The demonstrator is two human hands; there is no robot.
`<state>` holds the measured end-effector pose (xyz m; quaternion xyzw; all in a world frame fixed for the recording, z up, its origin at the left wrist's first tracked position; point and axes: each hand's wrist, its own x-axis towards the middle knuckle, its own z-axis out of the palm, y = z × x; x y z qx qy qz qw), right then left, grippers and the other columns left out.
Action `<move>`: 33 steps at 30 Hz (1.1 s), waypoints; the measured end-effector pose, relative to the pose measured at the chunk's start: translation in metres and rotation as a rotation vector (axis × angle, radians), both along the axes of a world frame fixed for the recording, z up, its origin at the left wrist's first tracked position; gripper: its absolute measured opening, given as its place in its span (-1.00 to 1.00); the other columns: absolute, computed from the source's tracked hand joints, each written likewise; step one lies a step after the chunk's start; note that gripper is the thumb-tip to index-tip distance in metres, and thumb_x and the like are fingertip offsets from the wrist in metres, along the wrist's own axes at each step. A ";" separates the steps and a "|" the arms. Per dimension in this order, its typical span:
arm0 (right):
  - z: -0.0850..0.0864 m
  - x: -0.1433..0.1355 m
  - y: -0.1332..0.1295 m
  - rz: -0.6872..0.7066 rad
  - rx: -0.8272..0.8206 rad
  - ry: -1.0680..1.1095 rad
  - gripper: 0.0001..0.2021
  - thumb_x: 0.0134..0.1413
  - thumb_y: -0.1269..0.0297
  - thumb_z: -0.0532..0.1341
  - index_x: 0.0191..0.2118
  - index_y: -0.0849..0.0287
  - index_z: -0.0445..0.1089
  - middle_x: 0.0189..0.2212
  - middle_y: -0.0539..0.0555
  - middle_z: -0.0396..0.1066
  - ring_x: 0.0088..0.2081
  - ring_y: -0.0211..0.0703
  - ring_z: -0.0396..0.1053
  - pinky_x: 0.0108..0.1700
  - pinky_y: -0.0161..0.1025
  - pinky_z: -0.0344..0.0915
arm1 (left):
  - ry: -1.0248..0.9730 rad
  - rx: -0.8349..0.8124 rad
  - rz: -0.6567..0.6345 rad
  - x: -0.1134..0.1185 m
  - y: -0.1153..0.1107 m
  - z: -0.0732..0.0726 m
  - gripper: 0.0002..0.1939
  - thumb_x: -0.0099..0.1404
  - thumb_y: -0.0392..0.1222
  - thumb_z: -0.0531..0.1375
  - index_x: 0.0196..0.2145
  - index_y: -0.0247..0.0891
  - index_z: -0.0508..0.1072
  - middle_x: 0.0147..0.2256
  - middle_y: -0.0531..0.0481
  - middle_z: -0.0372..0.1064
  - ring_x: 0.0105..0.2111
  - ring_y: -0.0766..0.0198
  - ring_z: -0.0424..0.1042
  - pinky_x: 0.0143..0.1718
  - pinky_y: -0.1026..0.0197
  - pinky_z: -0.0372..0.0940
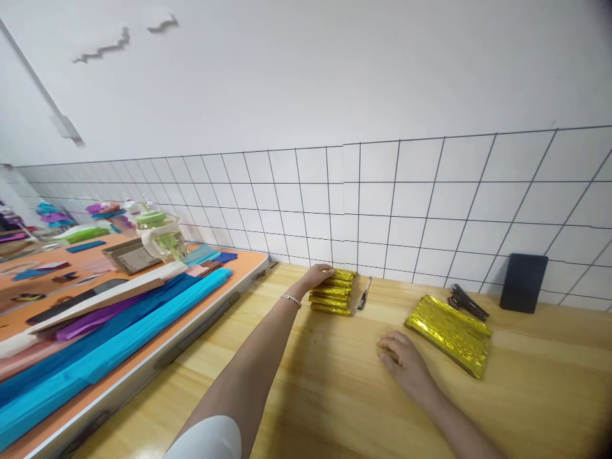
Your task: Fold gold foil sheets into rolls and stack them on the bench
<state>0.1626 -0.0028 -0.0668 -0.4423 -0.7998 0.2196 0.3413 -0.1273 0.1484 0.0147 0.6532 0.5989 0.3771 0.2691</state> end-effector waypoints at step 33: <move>0.011 0.027 0.013 -0.061 0.152 -0.299 -0.75 0.02 0.18 0.09 -0.22 0.08 0.44 -0.24 0.06 0.46 -0.20 -0.08 0.37 -0.14 -0.18 0.29 | -0.372 0.141 -0.022 0.142 -0.181 -0.089 -0.78 0.21 -0.28 0.14 -0.16 -0.30 0.36 -0.14 -0.12 0.28 -0.23 0.29 0.32 -0.13 0.20 0.25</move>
